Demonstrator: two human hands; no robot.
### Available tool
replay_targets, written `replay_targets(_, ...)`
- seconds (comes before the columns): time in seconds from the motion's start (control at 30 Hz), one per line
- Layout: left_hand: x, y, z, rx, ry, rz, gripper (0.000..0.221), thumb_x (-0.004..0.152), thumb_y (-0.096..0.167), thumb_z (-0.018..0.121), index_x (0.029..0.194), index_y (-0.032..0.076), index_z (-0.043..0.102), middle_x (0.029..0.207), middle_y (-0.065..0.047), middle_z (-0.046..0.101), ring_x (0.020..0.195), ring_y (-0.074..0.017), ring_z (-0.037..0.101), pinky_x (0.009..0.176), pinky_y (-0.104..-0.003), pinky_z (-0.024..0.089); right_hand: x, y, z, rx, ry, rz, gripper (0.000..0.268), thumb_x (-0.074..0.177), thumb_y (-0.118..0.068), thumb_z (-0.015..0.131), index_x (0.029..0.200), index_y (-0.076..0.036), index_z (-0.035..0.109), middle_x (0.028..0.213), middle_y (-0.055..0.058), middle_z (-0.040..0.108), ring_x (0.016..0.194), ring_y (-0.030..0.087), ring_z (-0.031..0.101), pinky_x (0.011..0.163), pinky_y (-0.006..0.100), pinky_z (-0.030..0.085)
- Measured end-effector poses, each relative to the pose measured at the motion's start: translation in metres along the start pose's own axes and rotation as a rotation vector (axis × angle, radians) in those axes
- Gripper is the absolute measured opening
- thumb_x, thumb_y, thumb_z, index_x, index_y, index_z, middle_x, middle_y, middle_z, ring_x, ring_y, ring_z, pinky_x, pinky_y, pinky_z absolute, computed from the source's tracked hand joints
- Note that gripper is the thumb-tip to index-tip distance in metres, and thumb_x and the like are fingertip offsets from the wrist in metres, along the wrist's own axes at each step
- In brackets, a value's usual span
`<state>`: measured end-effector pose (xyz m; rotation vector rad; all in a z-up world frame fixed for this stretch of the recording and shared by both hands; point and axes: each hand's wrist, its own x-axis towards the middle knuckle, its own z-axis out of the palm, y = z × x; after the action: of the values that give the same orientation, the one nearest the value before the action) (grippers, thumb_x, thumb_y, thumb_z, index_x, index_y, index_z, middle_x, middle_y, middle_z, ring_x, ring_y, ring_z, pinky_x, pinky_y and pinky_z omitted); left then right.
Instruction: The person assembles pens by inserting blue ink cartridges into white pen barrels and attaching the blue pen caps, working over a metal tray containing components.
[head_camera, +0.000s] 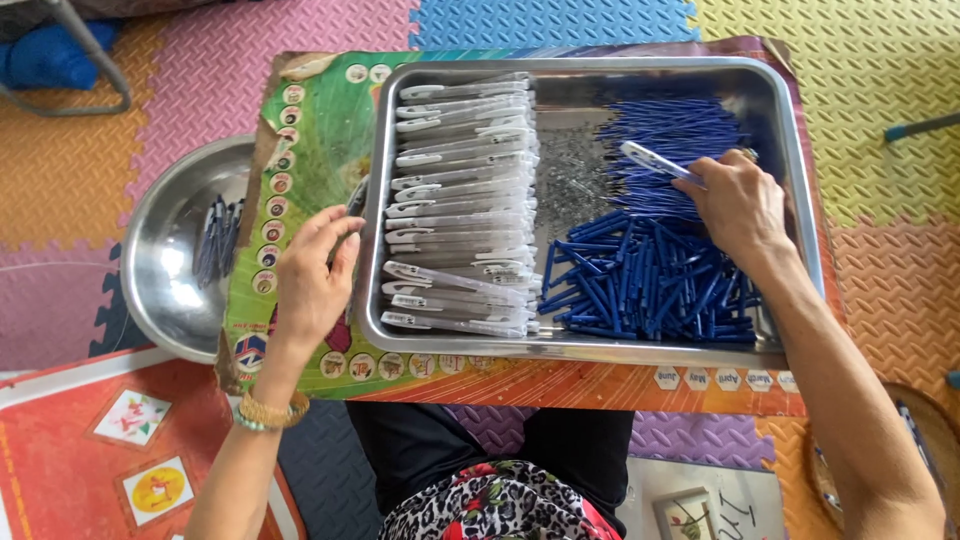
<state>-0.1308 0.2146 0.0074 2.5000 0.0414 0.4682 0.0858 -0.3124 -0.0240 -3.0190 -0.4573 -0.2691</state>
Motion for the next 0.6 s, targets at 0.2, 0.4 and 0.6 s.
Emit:
replay_targets(0.2, 0.019, -0.047, 0.028, 0.096, -0.23, -0.127, 0.045, 0.1, 0.003, 0.076, 0.142, -0.006, 0.066, 0.142, -0.025, 0.069, 0.116, -0.0356, 0.073, 0.111, -0.047, 0.062, -0.01, -0.012, -0.038, 0.311, 0.031, -0.015, 0.071, 0.131, -0.048, 0.063, 0.079, -0.003, 0.048, 0.075, 0.011, 0.053, 0.066, 0.025, 0.042, 0.062, 0.046, 0.034)
replay_targets(0.4, 0.039, -0.034, 0.016, 0.325, -0.358, -0.283, 0.068, 0.103, 0.017, 0.079, 0.164, 0.006, 0.052, 0.13, -0.027, 0.068, 0.073, -0.0271, 0.072, 0.057, -0.034, 0.064, -0.032, -0.036, -0.06, 0.626, 0.032, 0.089, 0.055, 0.129, -0.047, 0.052, 0.105, -0.008, 0.083, 0.092, 0.007, 0.076, 0.076, 0.018, 0.069, 0.062, 0.036, 0.049)
replay_targets(0.6, 0.045, -0.022, -0.008, 0.063, -0.421, -0.507, 0.063, 0.101, 0.017, 0.083, 0.157, 0.004, 0.056, 0.121, -0.021, 0.083, 0.093, -0.0338, 0.084, 0.078, -0.041, 0.075, -0.042, -0.044, -0.069, 0.767, 0.004, 0.207, 0.067, 0.123, -0.065, 0.044, 0.099, -0.012, 0.078, 0.083, 0.003, 0.068, 0.073, 0.014, 0.062, 0.064, 0.03, 0.047)
